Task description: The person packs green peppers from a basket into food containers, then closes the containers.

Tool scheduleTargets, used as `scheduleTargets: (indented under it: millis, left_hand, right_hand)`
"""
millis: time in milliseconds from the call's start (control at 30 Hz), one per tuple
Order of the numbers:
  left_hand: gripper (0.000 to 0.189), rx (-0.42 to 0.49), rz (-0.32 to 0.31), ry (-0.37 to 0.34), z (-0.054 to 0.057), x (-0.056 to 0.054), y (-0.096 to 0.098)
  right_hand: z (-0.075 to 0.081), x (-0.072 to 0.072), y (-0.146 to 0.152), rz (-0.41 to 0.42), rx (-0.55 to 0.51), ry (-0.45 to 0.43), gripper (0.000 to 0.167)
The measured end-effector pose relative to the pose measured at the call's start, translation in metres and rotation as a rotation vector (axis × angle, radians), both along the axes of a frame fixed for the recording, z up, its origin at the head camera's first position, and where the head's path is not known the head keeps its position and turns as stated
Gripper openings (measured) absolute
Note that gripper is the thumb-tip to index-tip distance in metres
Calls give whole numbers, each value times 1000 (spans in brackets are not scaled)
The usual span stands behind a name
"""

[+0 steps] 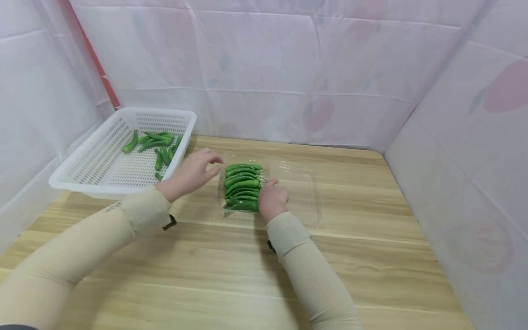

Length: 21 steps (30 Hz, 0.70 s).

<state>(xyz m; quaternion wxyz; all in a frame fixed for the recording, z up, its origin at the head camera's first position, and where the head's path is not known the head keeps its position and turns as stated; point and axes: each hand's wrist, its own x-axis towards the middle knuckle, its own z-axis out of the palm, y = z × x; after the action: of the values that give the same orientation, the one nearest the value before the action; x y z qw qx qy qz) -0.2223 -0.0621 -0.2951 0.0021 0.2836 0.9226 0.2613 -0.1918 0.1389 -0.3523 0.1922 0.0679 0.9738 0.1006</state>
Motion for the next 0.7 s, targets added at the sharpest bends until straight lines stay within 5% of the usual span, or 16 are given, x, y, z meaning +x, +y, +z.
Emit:
scheduleTargets:
  millis: [167, 333, 500, 700]
  left_hand:
    - [24, 2, 132, 30, 9, -9, -47]
    - [28, -76, 245, -18, -3, -13, -87]
    - [32, -185, 285, -114, -19, -16, -111]
    - [38, -245, 280, -256, -25, -21, -118]
  right_hand:
    - [2, 1, 0, 4, -3, 0, 48]
    - [1, 0, 1, 6, -1, 8, 48]
    - [1, -1, 0, 2, -3, 7, 48]
    - [-1, -3, 0, -9, -2, -7, 48]
